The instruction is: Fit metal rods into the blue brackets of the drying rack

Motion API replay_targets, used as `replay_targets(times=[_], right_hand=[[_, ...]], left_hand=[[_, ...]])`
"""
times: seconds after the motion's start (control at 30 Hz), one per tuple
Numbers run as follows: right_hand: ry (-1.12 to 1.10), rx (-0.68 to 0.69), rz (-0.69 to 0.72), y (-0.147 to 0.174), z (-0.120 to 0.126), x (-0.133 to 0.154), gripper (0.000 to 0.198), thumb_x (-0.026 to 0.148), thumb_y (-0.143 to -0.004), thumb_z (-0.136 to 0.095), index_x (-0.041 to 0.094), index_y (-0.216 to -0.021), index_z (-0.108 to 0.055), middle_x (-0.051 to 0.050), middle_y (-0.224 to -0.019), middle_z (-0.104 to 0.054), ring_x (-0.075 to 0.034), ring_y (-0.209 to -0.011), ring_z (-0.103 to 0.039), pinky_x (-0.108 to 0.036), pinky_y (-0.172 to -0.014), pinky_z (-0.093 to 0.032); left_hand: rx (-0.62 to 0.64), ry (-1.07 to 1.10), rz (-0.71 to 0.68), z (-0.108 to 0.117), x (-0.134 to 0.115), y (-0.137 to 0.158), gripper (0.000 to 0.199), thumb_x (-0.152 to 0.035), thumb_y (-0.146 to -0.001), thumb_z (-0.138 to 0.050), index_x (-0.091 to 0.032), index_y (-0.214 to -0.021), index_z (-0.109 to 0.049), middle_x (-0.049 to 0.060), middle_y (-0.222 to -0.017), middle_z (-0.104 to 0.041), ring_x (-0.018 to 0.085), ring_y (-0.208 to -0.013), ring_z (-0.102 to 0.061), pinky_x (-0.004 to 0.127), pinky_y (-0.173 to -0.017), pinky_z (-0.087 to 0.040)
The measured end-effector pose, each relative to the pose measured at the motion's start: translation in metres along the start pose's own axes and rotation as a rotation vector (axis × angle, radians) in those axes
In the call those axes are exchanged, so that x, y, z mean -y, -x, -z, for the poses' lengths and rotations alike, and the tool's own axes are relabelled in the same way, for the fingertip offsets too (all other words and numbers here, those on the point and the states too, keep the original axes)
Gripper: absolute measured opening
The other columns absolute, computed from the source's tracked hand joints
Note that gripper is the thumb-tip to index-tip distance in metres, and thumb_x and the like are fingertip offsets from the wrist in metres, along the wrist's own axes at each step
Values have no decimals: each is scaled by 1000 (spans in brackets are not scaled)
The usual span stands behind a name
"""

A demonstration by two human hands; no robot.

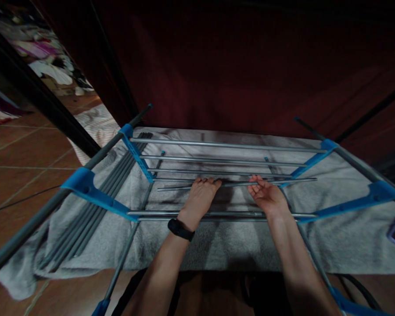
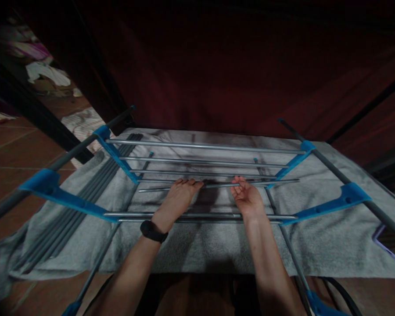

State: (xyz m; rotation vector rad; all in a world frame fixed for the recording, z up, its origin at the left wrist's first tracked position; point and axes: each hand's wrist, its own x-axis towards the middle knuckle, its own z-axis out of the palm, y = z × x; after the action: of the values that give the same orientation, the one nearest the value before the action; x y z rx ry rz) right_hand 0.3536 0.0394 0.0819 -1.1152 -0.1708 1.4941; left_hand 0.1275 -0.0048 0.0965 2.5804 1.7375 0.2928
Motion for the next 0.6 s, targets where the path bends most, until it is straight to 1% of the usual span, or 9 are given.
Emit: replay_targets(times=[0.17,0.27,0.5,0.6], right_hand=[[-20,-65,-23,0,-1,6,26,2,-89,-43,21,-83,-59,3,-79,-70,-9,-70,-67,-24,-64,-58],[-30,-71,-31,0,-2,6,24,3,-91,-43,20,-83,-59,4,-77,-69,-9,-69,-67,-24,-64,-57],[-62,-100,12,2,-5,1,23,3,-92,-47,22,-84,-58,7,-74,-67,-7,-66,-65,-22,-64,-56],[-56,-82,7,-1,-2,1,22,3,-91,-47,22,-87,-59,7,-75,-67,-7,-64,-65,-23,-63,-55]], left_hand=[[5,-29,14,-1,0,-1,44,-8,-94,-38,-25,-131,-57,8,-112,-68,19,-100,-64,38,-97,-42],[1,-51,8,-2,0,-2,46,-9,-95,-38,-25,-135,-54,8,-112,-68,20,-100,-64,38,-95,-44],[19,-15,-18,-1,0,-2,45,-9,-94,-39,-24,-133,-55,8,-108,-70,20,-97,-65,36,-91,-46],[19,8,-26,0,0,-1,42,-9,-94,-42,-24,-129,-58,7,-105,-70,20,-95,-65,35,-90,-46]])
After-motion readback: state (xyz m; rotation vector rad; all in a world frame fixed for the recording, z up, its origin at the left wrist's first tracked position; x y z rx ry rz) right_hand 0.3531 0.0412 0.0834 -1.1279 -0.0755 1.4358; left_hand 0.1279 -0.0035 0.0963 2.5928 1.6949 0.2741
